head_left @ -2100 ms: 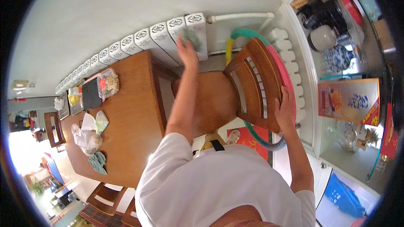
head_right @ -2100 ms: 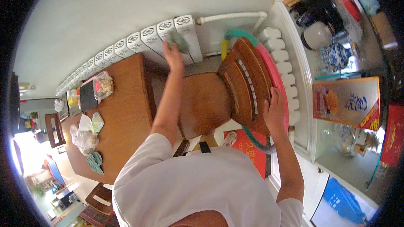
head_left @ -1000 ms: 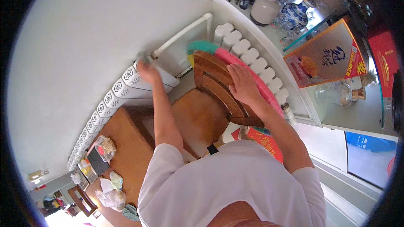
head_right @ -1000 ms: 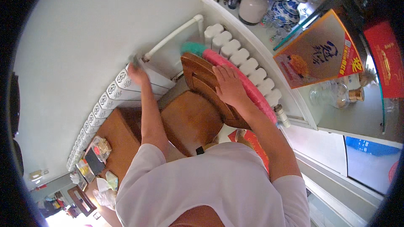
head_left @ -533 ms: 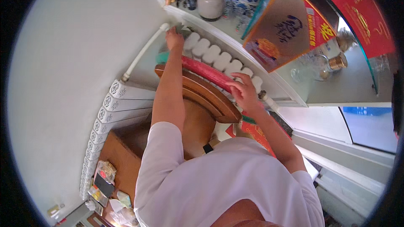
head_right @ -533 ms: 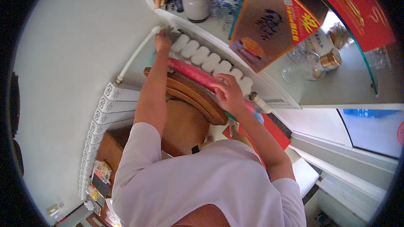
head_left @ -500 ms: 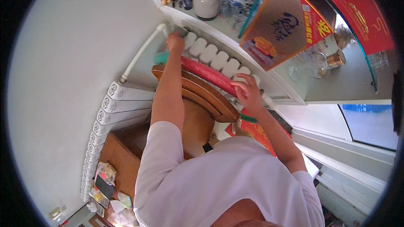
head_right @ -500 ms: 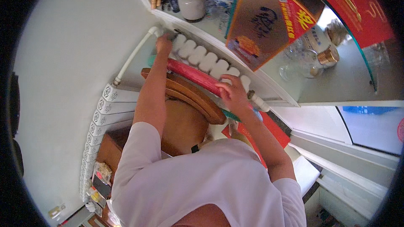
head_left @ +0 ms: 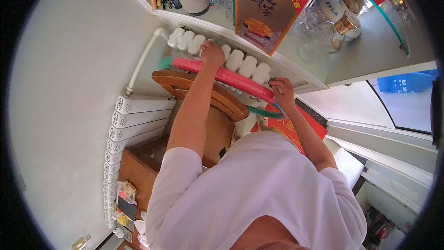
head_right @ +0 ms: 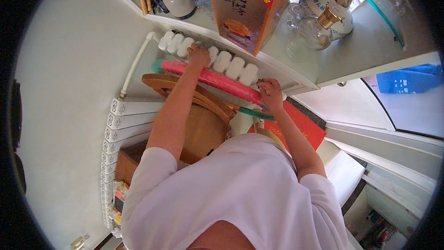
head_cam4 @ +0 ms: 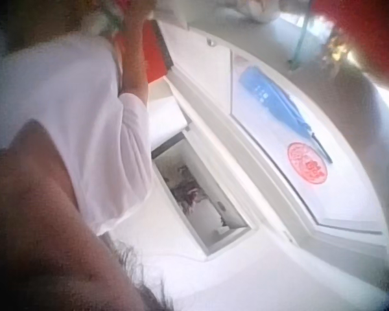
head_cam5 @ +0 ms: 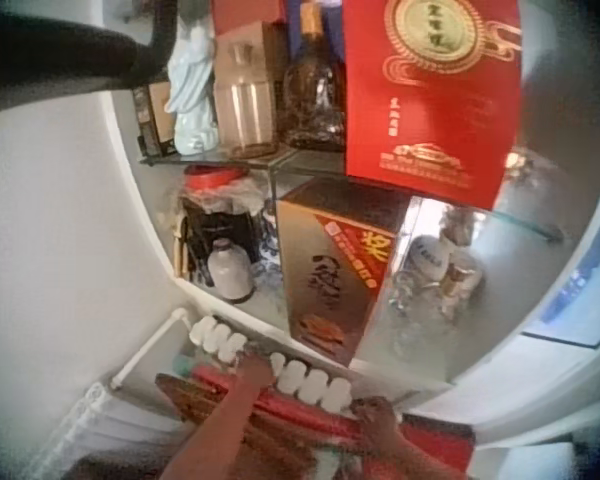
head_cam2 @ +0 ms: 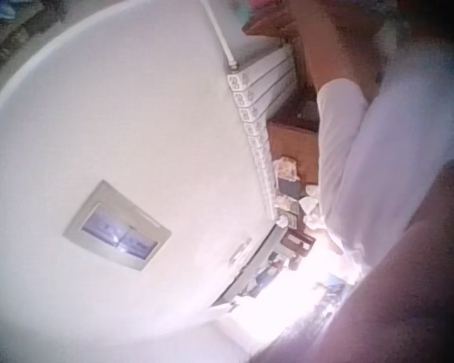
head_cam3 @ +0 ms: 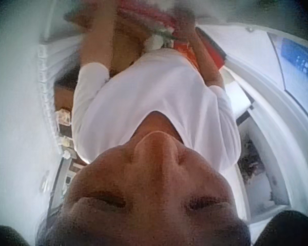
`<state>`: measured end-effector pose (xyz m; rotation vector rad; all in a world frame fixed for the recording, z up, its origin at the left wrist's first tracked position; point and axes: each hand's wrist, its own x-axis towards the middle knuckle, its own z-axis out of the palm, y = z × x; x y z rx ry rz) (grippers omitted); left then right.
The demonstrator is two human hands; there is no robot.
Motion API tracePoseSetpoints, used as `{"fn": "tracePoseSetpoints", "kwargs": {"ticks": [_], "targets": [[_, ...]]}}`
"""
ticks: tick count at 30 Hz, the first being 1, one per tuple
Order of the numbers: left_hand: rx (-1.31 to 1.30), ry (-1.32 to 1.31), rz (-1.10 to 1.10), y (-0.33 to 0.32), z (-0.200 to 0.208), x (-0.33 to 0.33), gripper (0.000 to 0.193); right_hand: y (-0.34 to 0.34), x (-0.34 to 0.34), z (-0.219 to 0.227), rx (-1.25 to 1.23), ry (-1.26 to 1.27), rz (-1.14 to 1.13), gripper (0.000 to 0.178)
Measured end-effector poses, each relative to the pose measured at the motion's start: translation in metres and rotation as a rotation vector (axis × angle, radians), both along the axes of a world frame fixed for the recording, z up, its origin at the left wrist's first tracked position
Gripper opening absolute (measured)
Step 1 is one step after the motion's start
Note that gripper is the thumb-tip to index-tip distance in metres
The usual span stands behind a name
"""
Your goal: The person wipes a wooden table and a chair with a cloth, then moves to a white door and wipes its surface, handle, and frame. The person also wipes a glass panel on the door. The cleaning is done methodically, covering different sections of the surfaces.
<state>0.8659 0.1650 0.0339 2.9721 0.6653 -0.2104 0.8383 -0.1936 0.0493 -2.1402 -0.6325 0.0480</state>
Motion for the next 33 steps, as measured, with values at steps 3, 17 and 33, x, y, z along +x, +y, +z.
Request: {"fn": "tracePoseSetpoints", "kwargs": {"ticks": [3, 17, 33], "targets": [[-0.096, 0.104, 0.036, -0.037, 0.025, -0.003, 0.041, 0.006, 0.004, -0.013, 0.010, -0.066, 0.037, 0.018], [-0.034, -0.025, -0.271, -0.173, 0.063, -0.042, 0.037, 0.009, -0.004, -0.017, 0.076, -0.086, -0.010, 0.025], [-2.282, -0.570, 0.190, -0.250, 0.123, -0.061, 0.057, 0.007, -0.002, 0.091, 0.287, -0.118, -0.128, 0.060]]}}
